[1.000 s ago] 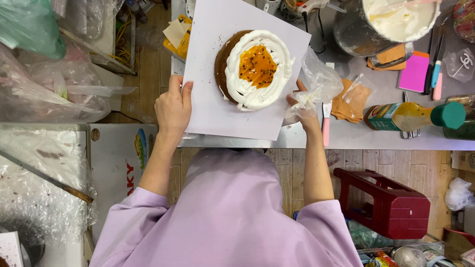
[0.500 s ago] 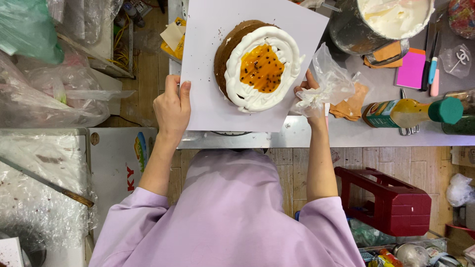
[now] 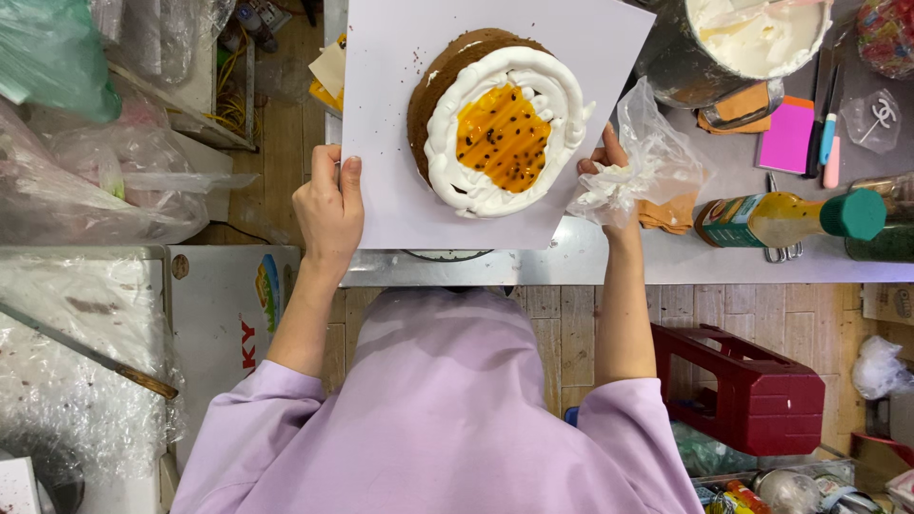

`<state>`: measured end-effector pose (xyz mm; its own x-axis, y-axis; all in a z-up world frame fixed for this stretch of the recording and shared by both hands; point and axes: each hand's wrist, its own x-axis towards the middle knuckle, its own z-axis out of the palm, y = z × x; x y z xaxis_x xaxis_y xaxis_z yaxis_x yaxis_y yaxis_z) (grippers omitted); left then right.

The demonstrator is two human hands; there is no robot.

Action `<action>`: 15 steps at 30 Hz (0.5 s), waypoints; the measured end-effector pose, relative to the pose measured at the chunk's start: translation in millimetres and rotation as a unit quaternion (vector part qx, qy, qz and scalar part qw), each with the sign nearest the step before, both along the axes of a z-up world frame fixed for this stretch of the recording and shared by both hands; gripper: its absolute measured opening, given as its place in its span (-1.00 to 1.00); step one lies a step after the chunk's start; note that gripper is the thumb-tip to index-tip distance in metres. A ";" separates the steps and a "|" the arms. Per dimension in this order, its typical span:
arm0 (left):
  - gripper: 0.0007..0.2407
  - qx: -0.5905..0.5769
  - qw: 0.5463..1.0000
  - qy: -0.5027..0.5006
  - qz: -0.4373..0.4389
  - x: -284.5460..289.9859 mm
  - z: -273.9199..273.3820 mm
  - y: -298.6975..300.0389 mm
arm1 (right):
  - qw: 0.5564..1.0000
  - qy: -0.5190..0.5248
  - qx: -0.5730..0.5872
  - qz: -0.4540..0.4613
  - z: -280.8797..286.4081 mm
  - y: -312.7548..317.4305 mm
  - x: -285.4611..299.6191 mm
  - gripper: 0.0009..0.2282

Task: The person spreads cream on a cake layer, adds a second layer, applies a liquid with a brush, and pipes cream and passion fruit topping to decorate the cake.

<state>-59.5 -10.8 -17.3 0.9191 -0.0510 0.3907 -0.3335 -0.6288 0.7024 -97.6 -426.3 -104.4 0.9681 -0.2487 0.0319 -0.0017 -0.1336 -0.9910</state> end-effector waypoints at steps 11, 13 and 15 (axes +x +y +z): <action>-0.68 -0.063 0.998 0.009 0.002 -1.9 -15.8 -2.7 | 0.993 -0.016 -0.114 0.006 57.7 -5.7 -10.3 -0.43; -0.68 -0.079 0.997 0.014 0.004 -2.7 -20.6 -4.4 | 0.989 -0.012 -0.148 -0.001 68.9 -7.0 -11.5 -0.44; -0.69 -0.094 0.995 0.024 0.010 -3.0 -28.1 -6.6 | 0.988 0.015 -0.150 -0.007 80.4 -10.9 -15.1 -0.42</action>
